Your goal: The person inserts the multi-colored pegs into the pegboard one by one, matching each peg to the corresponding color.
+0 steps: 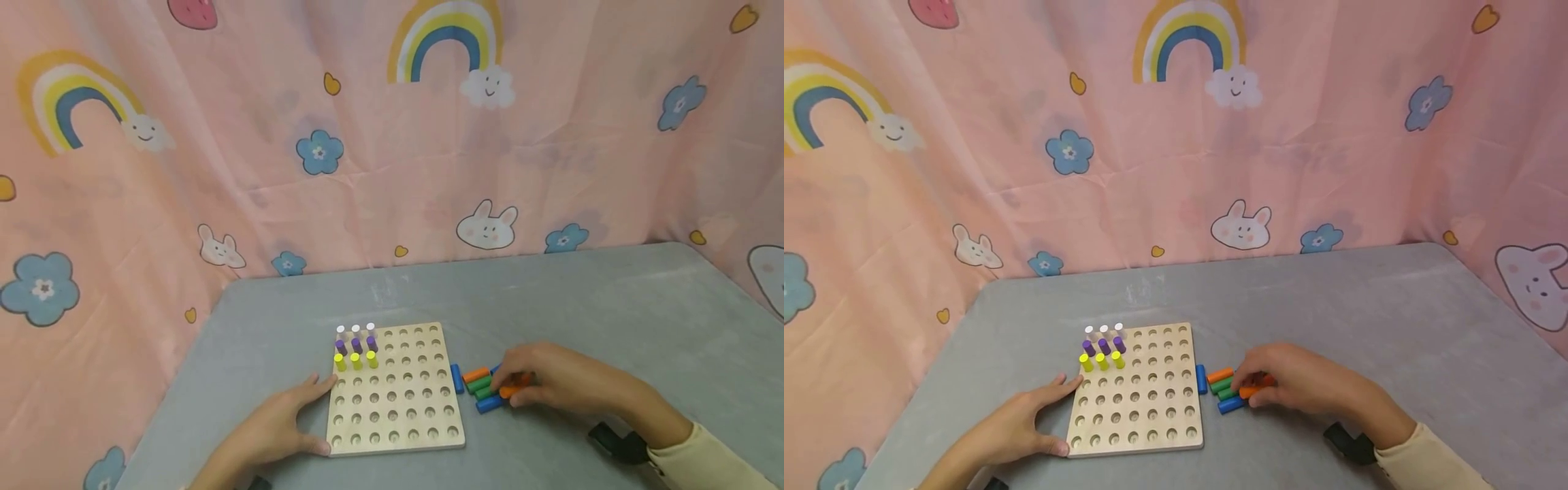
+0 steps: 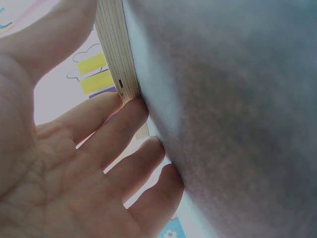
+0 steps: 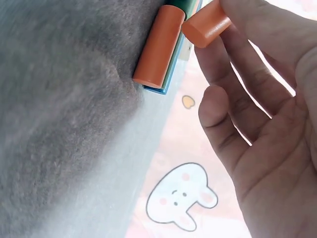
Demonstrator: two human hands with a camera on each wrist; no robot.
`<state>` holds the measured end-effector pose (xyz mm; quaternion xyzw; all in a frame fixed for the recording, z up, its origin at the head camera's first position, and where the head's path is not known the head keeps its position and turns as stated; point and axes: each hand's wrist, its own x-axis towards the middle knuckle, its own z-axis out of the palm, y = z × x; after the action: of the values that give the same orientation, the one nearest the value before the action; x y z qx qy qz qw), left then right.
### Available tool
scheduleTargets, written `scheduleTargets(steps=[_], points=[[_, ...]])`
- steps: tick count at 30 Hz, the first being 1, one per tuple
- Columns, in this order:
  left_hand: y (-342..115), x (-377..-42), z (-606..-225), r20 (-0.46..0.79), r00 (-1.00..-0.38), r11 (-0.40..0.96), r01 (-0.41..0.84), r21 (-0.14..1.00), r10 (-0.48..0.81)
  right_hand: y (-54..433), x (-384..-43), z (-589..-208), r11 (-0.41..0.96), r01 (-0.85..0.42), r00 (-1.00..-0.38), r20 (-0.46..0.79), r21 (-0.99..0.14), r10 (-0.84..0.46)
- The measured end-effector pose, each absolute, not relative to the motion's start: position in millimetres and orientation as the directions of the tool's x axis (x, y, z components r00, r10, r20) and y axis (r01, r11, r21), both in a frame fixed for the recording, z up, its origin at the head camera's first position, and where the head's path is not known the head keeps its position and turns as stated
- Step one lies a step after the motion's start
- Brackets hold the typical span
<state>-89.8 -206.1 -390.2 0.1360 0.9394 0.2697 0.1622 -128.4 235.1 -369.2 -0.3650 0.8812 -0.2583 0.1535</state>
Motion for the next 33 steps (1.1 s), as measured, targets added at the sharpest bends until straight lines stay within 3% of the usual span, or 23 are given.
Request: scheduleTargets(steps=[17, 27, 33], points=[[-204, -89, -390, -0.226, -0.914, 0.827, 0.174, 0.535, 0.338, 220, -133, -356, 0.635, -0.591, -0.733, 0.003, -0.497, -0.68], [-202, -89, -388, -0.24, -0.929, 0.854, 0.127, 0.505, 0.28, 164, -139, -338, 0.623, -0.651, -0.715, 0.072, -0.434, -0.696], [-202, -89, -389, -0.252, -0.931, 0.853, 0.103, 0.512, 0.264, 120, -143, -339, 0.587, -0.65, -0.706, 0.098, -0.482, -0.701]])
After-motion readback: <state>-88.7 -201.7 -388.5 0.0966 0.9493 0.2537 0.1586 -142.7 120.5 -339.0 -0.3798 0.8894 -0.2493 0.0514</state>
